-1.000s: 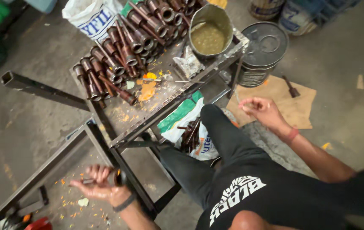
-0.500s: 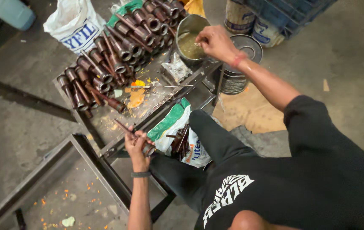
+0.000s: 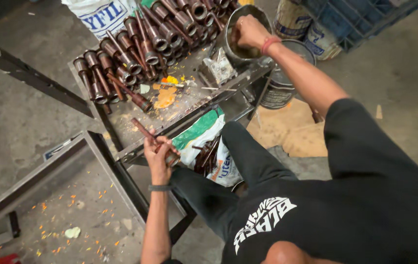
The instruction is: The person sits on the floor and repeatedly picks up metal parts, dips a stick into a pot of liquid, and applies the liquid to the parts. The person places the treated parts into a white sack and continues the cycle with additional parts.
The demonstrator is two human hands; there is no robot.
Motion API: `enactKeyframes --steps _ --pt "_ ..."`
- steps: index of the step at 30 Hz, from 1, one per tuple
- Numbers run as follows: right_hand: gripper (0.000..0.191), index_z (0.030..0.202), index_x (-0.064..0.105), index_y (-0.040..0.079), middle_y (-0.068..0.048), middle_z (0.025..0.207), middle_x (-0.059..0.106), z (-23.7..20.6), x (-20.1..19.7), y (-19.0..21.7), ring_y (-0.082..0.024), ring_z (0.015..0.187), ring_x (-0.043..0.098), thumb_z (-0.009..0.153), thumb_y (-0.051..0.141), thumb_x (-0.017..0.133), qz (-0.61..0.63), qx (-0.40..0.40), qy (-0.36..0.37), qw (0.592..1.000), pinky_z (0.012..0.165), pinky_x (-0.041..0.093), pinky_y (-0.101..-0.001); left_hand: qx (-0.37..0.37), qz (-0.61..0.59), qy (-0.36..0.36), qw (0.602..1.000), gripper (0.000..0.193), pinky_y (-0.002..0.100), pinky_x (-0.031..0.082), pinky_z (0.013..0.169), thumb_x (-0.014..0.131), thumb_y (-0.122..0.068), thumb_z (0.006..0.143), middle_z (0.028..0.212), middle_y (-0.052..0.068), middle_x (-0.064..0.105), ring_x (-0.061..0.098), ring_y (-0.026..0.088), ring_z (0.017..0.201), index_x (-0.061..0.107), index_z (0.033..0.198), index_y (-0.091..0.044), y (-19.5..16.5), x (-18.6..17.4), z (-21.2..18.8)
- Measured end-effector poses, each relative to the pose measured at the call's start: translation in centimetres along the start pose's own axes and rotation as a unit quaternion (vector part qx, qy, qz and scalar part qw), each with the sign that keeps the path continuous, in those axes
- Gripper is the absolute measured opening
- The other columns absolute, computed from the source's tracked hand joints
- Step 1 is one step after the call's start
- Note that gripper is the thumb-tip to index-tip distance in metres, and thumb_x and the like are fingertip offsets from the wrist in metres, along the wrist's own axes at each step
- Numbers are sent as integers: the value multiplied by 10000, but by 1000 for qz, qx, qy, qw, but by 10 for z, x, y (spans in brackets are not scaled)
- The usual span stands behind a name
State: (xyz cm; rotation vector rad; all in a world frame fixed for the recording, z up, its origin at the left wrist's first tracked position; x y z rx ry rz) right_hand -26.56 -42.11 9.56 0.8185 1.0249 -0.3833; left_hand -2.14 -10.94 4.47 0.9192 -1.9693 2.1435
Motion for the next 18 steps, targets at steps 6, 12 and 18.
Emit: enactKeyframes --steps 6,12,18 --pt "118 736 607 18 -89 633 582 -14 -52 12 -166 554 571 634 40 553 95 11 -68 993 512 451 -266 -16 27 3 1000 466 276 457 428 485 67 696 705 50 469 480 134 495 291 1103 -47 1 4 2" --pt "174 830 581 -18 -43 655 573 -19 -50 0 -80 541 554 735 -12 434 305 101 35 946 494 461 -201 7 -9 -2 1000 474 276 459 430 499 48 704 706 51 469 478 131 505 305 1124 -55 1 1 3" --pt "187 848 567 -31 -42 677 578 -24 -58 4 -78 582 556 703 -49 451 360 38 63 930 553 466 -193 10 28 -15 999 481 285 460 427 493 47 704 720 52 470 472 133 502 303 1133 -61 5 -4 7"
Point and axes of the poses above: each hand's wrist, its own z-axis towards the middle knuckle, its own x-axis out of the palm, y = z × x, the point moved 6 cm from there along z, towards the middle knuckle
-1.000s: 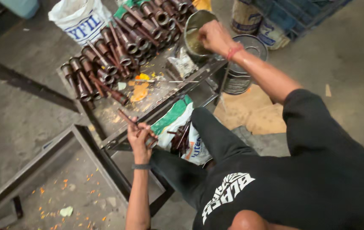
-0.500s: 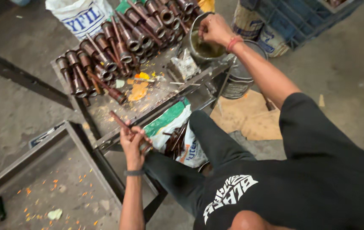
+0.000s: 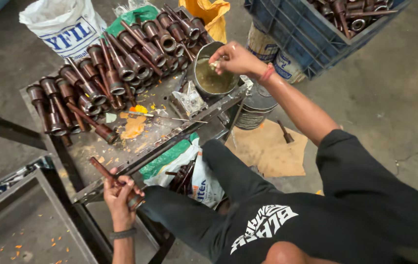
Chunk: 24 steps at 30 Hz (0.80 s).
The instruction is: The person sits on the floor and repeatedly picks up metal parts, dips a stick into a pot of liquid, and applies the liquid to the parts. The person places the treated parts into a white sack and continues the cycle with additional parts.
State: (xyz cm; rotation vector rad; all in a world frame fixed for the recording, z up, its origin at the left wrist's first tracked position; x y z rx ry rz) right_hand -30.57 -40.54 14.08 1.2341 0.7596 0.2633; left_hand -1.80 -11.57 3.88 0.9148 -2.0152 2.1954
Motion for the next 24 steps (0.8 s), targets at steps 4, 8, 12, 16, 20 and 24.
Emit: enactKeyframes --steps 4,8,12,16,20,24 --pt "163 829 578 -26 -54 665 577 -1 2 9 -82 582 543 707 -34 471 -53 0 -36 998 534 451 -200 4 11 10 1000 493 282 458 427 494 52 704 724 48 461 477 132 505 299 1143 -57 4 1 -4" --pt "142 791 595 -15 -91 705 604 -7 -6 49 -133 615 590 673 -38 520 -228 -185 -120 948 569 470 -231 10 35 25 999 499 287 463 430 495 52 701 724 50 454 484 138 503 292 1145 -48 5 3 -6" --pt "103 729 599 5 -112 688 590 -15 -3 62 -193 583 574 646 -28 547 -310 -206 -192 908 537 453 -268 1 56 19 998 496 288 459 422 492 47 702 731 62 473 485 142 499 285 1146 -37 5 0 -5" --pt "163 727 604 17 -113 681 585 -20 5 61 -199 596 577 635 -55 491 -304 -193 -167 918 558 458 -271 -4 73 15 997 513 289 461 406 498 50 684 728 60 474 482 143 480 283 1141 -35 4 -1 -1" --pt "97 731 569 -19 -137 725 571 -41 -12 68 -197 624 581 650 -45 523 -228 -246 -323 885 566 478 -256 8 30 49 998 496 280 473 424 494 40 698 724 70 480 494 137 499 276 1138 -27 4 6 2" --pt "152 727 603 -1 -134 680 570 -36 12 57 -212 602 562 629 -72 512 -291 -197 -211 912 568 450 -290 -20 34 44 998 499 277 468 411 495 44 686 725 58 470 484 129 475 284 1133 -28 7 11 -3"
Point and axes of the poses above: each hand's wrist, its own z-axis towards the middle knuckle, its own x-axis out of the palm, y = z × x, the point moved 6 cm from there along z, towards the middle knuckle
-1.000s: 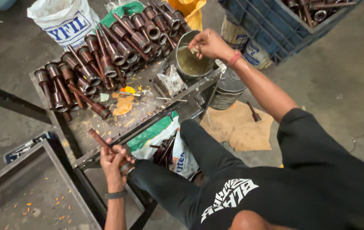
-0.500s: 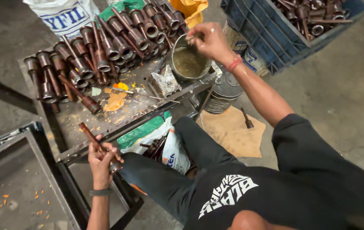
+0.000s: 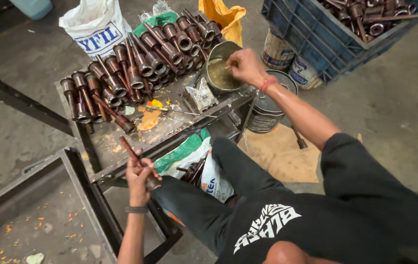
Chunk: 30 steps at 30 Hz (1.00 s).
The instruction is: The person sits on the floor and repeatedly picks up metal parts, dips a stick into a pot of liquid, and applies the liquid to the parts. The person places the treated parts into a white sack and continues the cycle with additional parts.
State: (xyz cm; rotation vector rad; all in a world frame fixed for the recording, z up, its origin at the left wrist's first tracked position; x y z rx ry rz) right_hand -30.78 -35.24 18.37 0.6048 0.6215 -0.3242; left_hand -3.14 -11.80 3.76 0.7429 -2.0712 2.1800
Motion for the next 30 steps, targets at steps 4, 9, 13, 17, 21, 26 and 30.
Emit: enactKeyframes --steps 4,9,13,17,21,26,30 --pt "129 763 589 8 -111 705 582 -2 -5 -7 -179 615 576 658 -50 539 3 45 -93 995 570 466 -267 1 -3 23 1000 508 279 467 398 492 55 670 710 56 465 482 132 459 285 1127 -32 -2 14 -4" --pt "307 917 595 43 -87 671 586 0 22 -23 -119 568 541 641 -58 508 48 98 23 994 540 445 -249 -1 -32 48 998 506 275 466 401 494 46 683 699 54 454 481 124 464 279 1134 -37 -8 26 -12" --pt "234 844 641 68 -52 650 596 -5 38 -45 -78 548 507 688 -60 523 55 140 -5 989 495 412 -229 5 -45 61 997 507 268 458 406 489 45 687 711 54 457 483 124 470 284 1143 -38 -11 29 -20" --pt "107 799 592 17 -22 657 575 -11 62 -71 -49 553 525 754 -38 513 299 251 22 920 508 455 -185 10 -93 88 992 489 272 467 413 489 46 692 705 51 456 484 128 463 282 1127 -39 -9 30 -21" --pt "93 785 581 4 -20 678 582 -4 59 -61 -54 556 540 719 -35 529 301 239 42 922 503 451 -182 23 -95 88 991 464 282 470 411 490 40 691 706 66 473 493 140 467 294 1106 -24 -6 26 -18" --pt "48 730 615 5 -65 612 594 9 15 -19 -99 515 554 696 -18 590 50 109 -92 989 466 427 -209 15 -74 63 995 470 282 471 413 498 34 685 708 62 480 486 132 470 303 1108 -22 -1 19 -15" --pt "96 702 612 8 -119 632 581 3 5 13 -202 568 561 612 -28 609 -108 -49 -130 984 520 438 -265 14 -83 71 994 464 286 468 403 502 27 684 713 61 485 493 136 467 295 1097 -19 2 21 -17"
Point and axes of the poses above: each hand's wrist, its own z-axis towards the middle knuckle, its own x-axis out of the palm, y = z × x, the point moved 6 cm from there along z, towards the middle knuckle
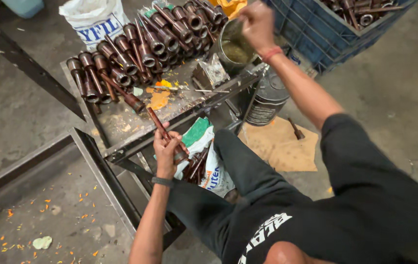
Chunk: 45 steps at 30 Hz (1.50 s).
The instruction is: The person sits on the floor and repeatedly picks up metal parts, dips a stick into a pot of liquid, and applies the liquid to the parts. The person places the treated parts into a white sack and continues the cycle with additional parts.
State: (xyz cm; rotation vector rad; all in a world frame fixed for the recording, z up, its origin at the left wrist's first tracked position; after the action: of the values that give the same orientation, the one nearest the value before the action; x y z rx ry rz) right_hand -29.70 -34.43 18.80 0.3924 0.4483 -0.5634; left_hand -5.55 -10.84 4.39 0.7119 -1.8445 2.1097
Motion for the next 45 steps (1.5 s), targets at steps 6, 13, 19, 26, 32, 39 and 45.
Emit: enactKeyframes --steps 6,13,19,26,32,39,45 --pt "119 660 602 33 -119 622 572 -10 24 -23 -194 567 584 614 -13 502 1 121 146 982 542 451 -260 5 -10 12 1000 480 289 463 402 514 35 678 710 66 485 498 144 468 291 1100 -17 2 3 -5" --pt "169 703 592 14 -124 672 577 -5 28 -12 -199 600 559 616 -47 461 17 58 138 989 543 429 -281 2 -8 3 1000 489 295 462 386 513 34 667 697 66 481 490 148 447 287 1098 -10 -1 2 -4" --pt "138 758 621 50 -107 674 583 -2 36 -32 -179 604 575 649 37 538 37 97 204 973 571 441 -252 5 -33 -23 999 480 299 456 384 512 18 674 708 69 487 488 150 446 289 1098 -12 -2 -9 -2" --pt "179 767 619 -4 -147 702 557 -12 31 -25 -232 637 545 589 -28 614 -22 -28 186 982 616 437 -298 32 -160 -4 987 314 299 442 391 462 -76 736 698 73 456 480 167 465 325 1017 -49 -9 -19 3" --pt "115 867 571 -42 -70 806 570 -23 15 -17 -119 685 562 775 -47 504 374 205 -60 903 637 485 -226 88 -223 -38 970 169 310 445 427 438 -64 730 666 65 409 467 171 487 318 846 -90 -9 -37 1" --pt "34 767 550 -45 -72 895 550 -108 43 153 -131 831 531 783 -67 529 529 223 122 810 758 433 -230 110 -245 -97 958 148 318 444 461 446 -60 728 641 56 410 464 171 505 326 808 -91 -9 -50 0" --pt "180 835 568 8 -98 783 558 -136 47 268 -154 685 567 687 -90 541 367 94 151 913 595 486 -232 131 -240 -102 956 181 324 438 501 468 -33 721 648 47 421 467 176 543 321 800 -104 -13 -48 -2"
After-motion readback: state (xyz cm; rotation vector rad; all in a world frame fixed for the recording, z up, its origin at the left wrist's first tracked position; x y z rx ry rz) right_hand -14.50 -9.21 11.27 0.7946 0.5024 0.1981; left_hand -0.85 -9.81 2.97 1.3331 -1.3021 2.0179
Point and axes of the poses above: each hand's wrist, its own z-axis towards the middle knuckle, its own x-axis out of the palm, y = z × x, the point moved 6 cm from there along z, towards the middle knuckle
